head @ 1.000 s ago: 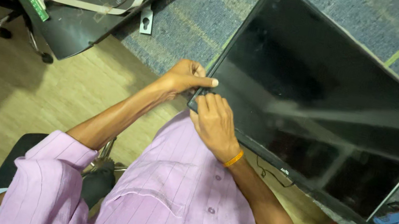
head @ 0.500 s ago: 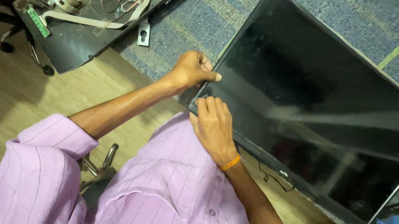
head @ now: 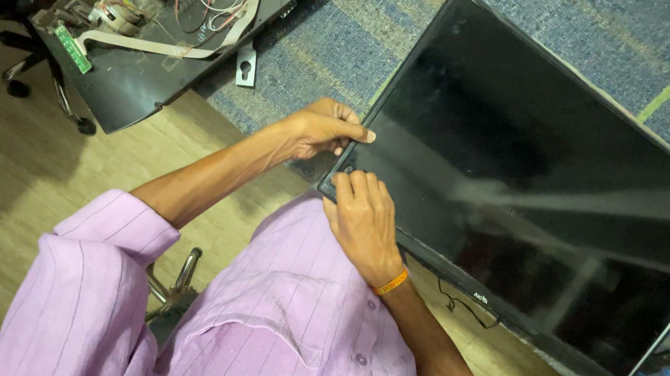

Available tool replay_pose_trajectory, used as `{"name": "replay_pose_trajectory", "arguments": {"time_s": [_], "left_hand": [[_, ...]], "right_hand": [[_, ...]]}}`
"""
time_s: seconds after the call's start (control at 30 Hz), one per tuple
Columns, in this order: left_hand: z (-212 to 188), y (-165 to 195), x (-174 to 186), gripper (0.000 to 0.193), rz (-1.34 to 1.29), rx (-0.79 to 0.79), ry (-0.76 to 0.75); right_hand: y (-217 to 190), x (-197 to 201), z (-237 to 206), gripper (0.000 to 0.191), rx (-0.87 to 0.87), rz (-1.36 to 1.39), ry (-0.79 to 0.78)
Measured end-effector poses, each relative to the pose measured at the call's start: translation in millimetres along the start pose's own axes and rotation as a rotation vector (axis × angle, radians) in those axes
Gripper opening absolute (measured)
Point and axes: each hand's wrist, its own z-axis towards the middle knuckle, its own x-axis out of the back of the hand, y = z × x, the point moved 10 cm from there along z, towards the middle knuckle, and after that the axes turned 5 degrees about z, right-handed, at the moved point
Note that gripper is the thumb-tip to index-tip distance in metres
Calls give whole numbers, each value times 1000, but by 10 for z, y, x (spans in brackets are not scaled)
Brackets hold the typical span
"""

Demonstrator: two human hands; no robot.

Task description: The person uses a cordless drill to remove screws from the back of a television, then pries along the bezel edge by hand and works the frame loose. They lift the frame away and separate the screen panel from the casing, leaving the panel and rear housing on the workbench.

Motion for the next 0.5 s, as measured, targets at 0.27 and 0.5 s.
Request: {"name": "replay_pose_trajectory", "arguments": {"time_s": [0.27, 0.5], "left_hand": [[-160, 111, 16, 32, 160, 145, 26], [-2, 102, -41, 36, 70, 23, -54]], "right_hand": [[19, 4, 1, 37, -25, 16, -29], [29, -28, -9, 38, -33, -16, -41]]}}
